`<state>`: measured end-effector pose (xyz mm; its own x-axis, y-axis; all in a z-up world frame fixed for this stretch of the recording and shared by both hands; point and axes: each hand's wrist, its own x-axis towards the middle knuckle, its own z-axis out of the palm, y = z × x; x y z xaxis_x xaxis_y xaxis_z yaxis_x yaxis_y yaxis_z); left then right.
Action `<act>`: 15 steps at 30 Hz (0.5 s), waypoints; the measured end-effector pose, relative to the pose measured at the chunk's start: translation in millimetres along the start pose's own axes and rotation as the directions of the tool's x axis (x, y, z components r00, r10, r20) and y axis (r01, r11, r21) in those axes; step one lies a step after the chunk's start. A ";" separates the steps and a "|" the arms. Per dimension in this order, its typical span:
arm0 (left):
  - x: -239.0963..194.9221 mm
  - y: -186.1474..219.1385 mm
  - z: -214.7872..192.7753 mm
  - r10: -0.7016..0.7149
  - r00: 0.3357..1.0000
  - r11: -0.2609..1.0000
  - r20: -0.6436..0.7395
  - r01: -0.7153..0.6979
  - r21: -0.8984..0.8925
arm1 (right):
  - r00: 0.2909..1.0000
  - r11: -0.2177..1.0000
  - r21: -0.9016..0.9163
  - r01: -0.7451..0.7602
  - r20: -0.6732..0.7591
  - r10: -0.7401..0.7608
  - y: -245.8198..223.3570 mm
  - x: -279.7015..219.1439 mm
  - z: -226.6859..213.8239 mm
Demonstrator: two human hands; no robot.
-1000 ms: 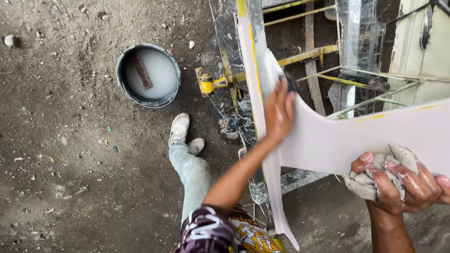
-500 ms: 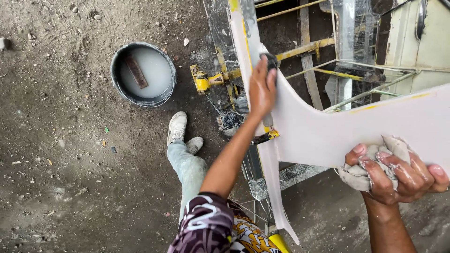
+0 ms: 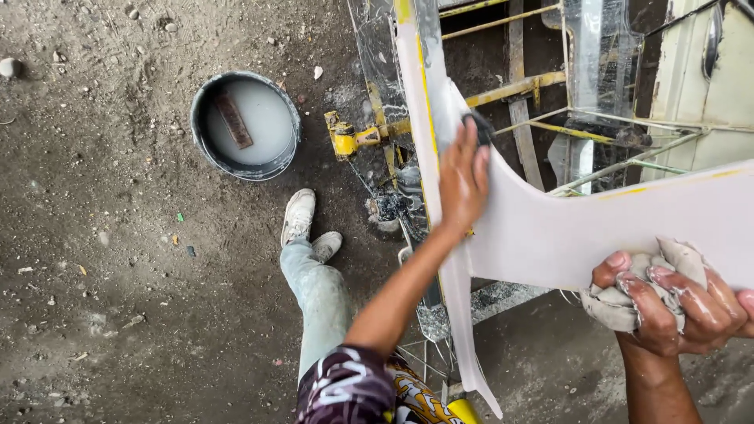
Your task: The person sands a white vehicle part, likely a bumper, using a sanding block and a cloth. They work on the edges and surface of the part, which is mounted on a metal frame. A bucket of water is visible nearby, and the person occasionally dips the sanding block into it.
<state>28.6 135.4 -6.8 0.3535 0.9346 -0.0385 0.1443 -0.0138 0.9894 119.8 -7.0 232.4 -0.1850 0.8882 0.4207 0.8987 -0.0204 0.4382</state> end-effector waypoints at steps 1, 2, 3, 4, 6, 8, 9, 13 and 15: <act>-25.9 19.4 -3.9 0.004 0.999 0.999 0.037 -0.003 -0.040 | 1.000 1.000 -0.003 0.000 -0.004 0.000 -1.1 -0.3 1.0; -55.2 40.4 -8.3 0.004 0.997 0.997 0.082 0.002 -0.083 | 1.000 1.000 -0.007 -0.002 0.001 0.002 -2.5 -0.7 -1.4; -58.2 34.1 -5.4 0.003 0.996 0.996 0.089 0.005 -0.090 | 1.000 1.000 -0.011 -0.004 0.006 0.004 -4.0 -1.8 -3.0; -55.7 26.8 0.9 0.026 0.997 0.996 0.077 -0.020 -0.088 | 1.000 1.000 -0.017 0.002 -0.001 -0.002 -1.7 -1.4 0.3; -21.6 2.3 7.1 0.045 0.996 0.995 0.073 -0.037 -0.095 | 1.000 1.000 -0.027 0.007 0.002 -0.007 1.8 -8.2 -1.4; 45.5 -33.5 9.0 -0.123 0.990 0.992 0.062 0.125 -0.035 | 1.000 0.999 -0.031 0.006 0.010 -0.006 -4.1 -10.8 -2.0; 38.9 -25.3 9.1 -0.122 0.991 0.991 0.062 0.125 -0.040 | 1.000 0.999 -0.035 0.010 0.011 -0.009 -1.5 -14.2 -1.2; -33.1 31.0 0.8 -0.050 0.998 0.997 0.048 0.052 -0.049 | 1.000 0.998 -0.058 -0.009 0.010 0.009 -6.0 -5.5 -1.1; -64.7 39.5 -1.8 -0.023 0.996 0.995 0.081 0.031 -0.091 | 0.999 0.998 -0.051 -0.033 0.029 0.034 -12.3 -0.8 -7.7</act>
<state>9.7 75.0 35.0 0.4241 0.9027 -0.0728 0.0703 0.0473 0.9964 105.8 -11.0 232.8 -0.1427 0.8997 0.4126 0.8829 -0.0728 0.4639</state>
